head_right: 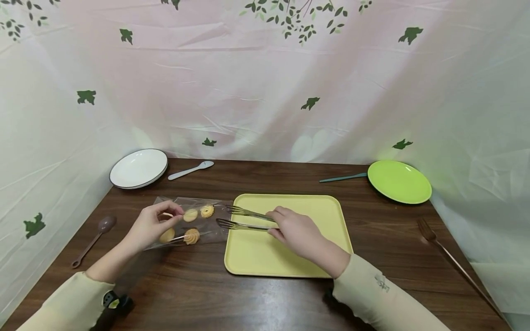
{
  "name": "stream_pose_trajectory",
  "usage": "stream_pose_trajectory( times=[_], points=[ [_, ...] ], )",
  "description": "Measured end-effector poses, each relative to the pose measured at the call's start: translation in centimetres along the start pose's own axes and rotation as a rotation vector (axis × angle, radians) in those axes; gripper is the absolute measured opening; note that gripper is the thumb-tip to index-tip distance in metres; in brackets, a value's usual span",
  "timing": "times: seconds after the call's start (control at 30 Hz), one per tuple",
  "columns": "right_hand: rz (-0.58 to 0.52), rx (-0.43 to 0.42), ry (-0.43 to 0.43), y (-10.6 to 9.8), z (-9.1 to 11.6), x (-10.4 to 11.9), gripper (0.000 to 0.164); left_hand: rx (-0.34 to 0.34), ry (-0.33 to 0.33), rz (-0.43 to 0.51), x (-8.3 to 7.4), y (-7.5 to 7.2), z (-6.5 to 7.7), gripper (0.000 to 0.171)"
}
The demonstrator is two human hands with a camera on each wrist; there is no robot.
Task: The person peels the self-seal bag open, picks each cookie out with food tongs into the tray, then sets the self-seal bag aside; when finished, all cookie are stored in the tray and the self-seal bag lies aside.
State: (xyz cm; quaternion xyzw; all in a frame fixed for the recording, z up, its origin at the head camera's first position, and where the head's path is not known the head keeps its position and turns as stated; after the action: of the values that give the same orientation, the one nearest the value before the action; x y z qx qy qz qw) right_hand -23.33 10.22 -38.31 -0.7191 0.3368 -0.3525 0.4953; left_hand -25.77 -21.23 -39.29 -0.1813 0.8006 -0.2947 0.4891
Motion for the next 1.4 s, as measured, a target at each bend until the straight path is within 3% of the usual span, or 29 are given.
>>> stream_pose_trajectory(
  times=[0.6, 1.4],
  points=[
    [0.093, 0.043, -0.012, 2.6, -4.3, 2.8, 0.040, 0.023, -0.004, 0.002, -0.3, 0.6, -0.8, 0.007],
    [0.071, 0.167, -0.027, 3.7, -6.4, 4.5, 0.041, 0.004, -0.012, -0.024, -0.3, 0.4, -1.1, 0.006]
  ],
)
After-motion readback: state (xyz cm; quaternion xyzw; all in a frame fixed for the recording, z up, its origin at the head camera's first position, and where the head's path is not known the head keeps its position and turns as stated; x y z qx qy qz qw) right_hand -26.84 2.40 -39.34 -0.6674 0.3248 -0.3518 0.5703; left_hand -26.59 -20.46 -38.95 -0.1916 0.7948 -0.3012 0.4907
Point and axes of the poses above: each hand's wrist, its own z-axis away from the middle knuckle, its own y-axis out of the palm, x = y × z, the point moved 8 cm from there along -z, towards the middle knuckle, and after that the axes turned 7 degrees about y, right-handed, at the moved point
